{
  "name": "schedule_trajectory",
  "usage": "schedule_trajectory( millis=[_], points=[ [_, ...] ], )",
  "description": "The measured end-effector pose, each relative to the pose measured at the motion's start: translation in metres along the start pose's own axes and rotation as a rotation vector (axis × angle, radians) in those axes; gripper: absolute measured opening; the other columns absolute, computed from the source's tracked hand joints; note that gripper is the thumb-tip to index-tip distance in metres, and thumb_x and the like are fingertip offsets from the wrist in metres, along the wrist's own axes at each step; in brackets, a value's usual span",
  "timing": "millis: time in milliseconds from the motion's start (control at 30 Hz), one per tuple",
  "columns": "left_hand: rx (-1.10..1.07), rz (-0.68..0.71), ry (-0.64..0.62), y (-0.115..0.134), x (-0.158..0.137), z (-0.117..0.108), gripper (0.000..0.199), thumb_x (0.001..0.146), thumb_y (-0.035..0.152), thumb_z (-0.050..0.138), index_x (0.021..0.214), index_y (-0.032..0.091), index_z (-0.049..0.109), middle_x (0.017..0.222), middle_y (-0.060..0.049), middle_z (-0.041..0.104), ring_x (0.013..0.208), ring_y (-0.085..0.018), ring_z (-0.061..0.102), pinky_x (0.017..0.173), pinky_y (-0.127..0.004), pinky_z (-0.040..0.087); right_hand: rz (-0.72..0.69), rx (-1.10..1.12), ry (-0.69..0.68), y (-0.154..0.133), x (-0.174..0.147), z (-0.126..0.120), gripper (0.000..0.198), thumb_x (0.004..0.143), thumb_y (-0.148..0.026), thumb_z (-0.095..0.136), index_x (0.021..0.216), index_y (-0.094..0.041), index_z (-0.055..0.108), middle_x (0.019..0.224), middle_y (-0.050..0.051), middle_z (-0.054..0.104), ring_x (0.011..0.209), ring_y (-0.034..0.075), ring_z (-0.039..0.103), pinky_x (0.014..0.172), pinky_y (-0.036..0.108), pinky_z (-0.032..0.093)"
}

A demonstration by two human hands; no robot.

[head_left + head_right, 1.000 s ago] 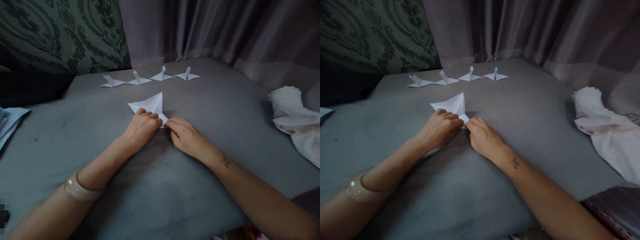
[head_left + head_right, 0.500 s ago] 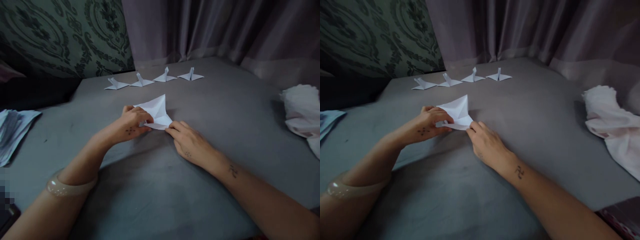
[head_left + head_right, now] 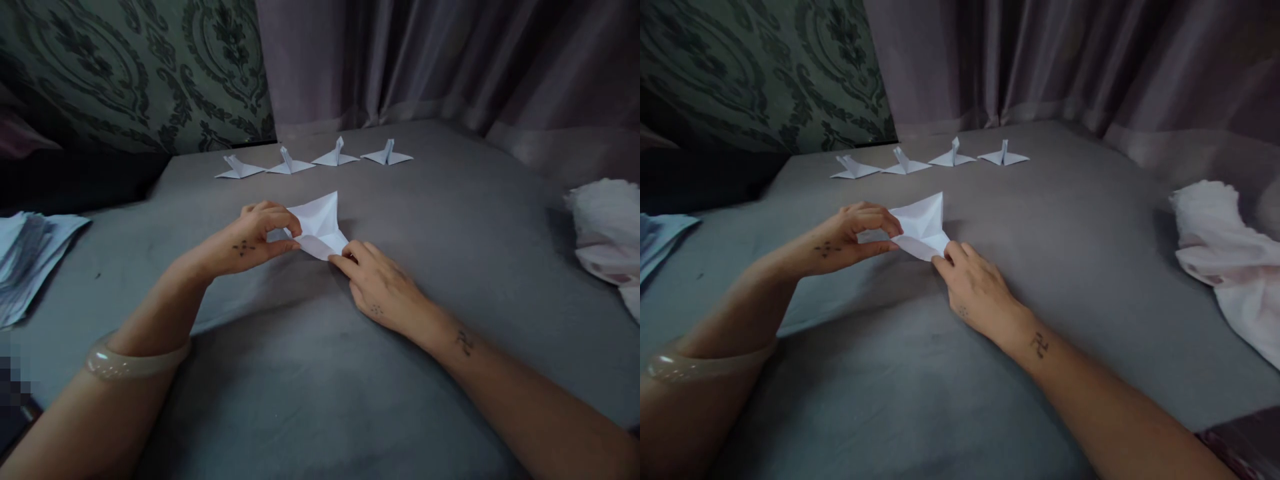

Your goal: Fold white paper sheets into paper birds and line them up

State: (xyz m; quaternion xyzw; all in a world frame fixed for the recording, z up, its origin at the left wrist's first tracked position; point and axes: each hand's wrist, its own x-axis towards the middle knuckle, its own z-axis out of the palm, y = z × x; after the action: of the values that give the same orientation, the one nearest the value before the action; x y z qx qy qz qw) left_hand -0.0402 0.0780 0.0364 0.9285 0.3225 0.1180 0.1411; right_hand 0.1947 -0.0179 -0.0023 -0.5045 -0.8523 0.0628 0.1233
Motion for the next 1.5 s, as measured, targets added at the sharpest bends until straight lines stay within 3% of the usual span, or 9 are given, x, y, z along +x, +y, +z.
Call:
schedule_trajectory(
  millis=[233,433,600,867,1033,1100,1200,1300,1500],
  points=[
    [0.010,-0.025,-0.002,0.007,0.001,0.005,0.022,0.095,0.029,0.047,0.109,0.020,0.061,0.105,-0.006,0.065,0.107,-0.022,0.051,0.096,-0.039,0.035,0.000,0.025,0.022,0.000,0.001,0.000,0.047,0.086,-0.001,0.035,0.124,-0.018,0.057,0.105,0.011,0.056,0.093,0.022,0.051,0.077,0.034,0.045],
    [0.036,0.071,0.077,0.019,0.004,0.010,0.024,0.096,0.020,0.041,0.104,0.022,0.063,0.132,-0.007,0.052,0.112,-0.022,0.047,0.100,-0.042,0.032,-0.001,0.018,0.022,0.001,0.002,0.003,0.047,0.087,-0.004,0.034,0.127,-0.016,0.055,0.107,0.012,0.055,0.097,0.023,0.049,0.081,0.035,0.045],
    [0.003,0.045,0.085,0.025,0.006,0.013,0.018,0.090,0.034,0.055,0.097,0.020,0.065,0.126,-0.007,0.056,0.111,-0.023,0.047,0.102,-0.044,0.031,-0.002,0.010,0.010,0.001,0.003,0.003,0.045,0.088,-0.004,0.034,0.126,-0.015,0.056,0.108,0.013,0.054,0.097,0.023,0.048,0.082,0.036,0.045],
    [-0.067,0.029,0.128,0.028,0.009,0.020,0.021,0.096,0.029,0.045,0.096,0.021,0.064,0.125,-0.007,0.057,0.115,-0.021,0.048,0.102,-0.041,0.034,-0.001,0.009,0.017,0.001,0.003,0.004,0.045,0.089,-0.006,0.034,0.127,-0.017,0.055,0.107,0.012,0.054,0.096,0.022,0.047,0.081,0.036,0.045],
    [0.174,0.039,0.449,0.027,0.010,0.037,0.038,0.085,0.050,0.061,0.111,0.023,0.060,0.129,-0.013,0.050,0.117,-0.028,0.047,0.097,-0.046,0.039,0.007,0.003,0.017,0.002,0.002,0.006,0.045,0.090,-0.009,0.037,0.131,-0.018,0.053,0.109,0.012,0.054,0.096,0.023,0.047,0.083,0.037,0.044],
    [0.181,-0.059,0.593,0.030,0.006,0.043,0.050,0.077,0.057,0.066,0.108,0.018,0.058,0.107,-0.012,0.059,0.096,-0.024,0.056,0.082,-0.038,0.047,0.010,0.017,0.011,0.002,0.002,0.006,0.046,0.090,-0.008,0.037,0.131,-0.018,0.053,0.109,0.011,0.054,0.096,0.023,0.047,0.083,0.037,0.045],
    [0.155,-0.336,0.705,0.041,-0.004,0.049,0.034,0.084,0.050,0.060,0.081,0.017,0.058,0.067,-0.001,0.056,0.058,-0.013,0.052,0.059,-0.026,0.043,0.026,0.041,-0.003,0.001,0.002,0.004,0.048,0.087,-0.005,0.037,0.130,-0.019,0.054,0.110,0.011,0.054,0.096,0.022,0.048,0.082,0.035,0.045],
    [0.104,-0.484,0.533,0.051,-0.011,0.050,0.028,0.086,0.034,0.055,0.065,0.018,0.058,0.054,0.002,0.054,0.048,-0.011,0.049,0.053,-0.024,0.039,0.040,0.045,-0.009,-0.001,0.002,0.002,0.050,0.086,-0.004,0.037,0.130,-0.018,0.054,0.110,0.011,0.054,0.097,0.022,0.048,0.083,0.035,0.046],
    [-0.030,-0.448,0.441,0.050,-0.006,0.057,0.020,0.082,0.023,0.057,0.096,0.017,0.069,0.083,-0.004,0.071,0.059,-0.012,0.061,0.059,-0.024,0.048,0.041,0.028,-0.019,-0.002,0.003,0.000,0.050,0.086,-0.004,0.038,0.132,-0.016,0.053,0.111,0.012,0.054,0.098,0.023,0.048,0.085,0.037,0.046]
  ],
)
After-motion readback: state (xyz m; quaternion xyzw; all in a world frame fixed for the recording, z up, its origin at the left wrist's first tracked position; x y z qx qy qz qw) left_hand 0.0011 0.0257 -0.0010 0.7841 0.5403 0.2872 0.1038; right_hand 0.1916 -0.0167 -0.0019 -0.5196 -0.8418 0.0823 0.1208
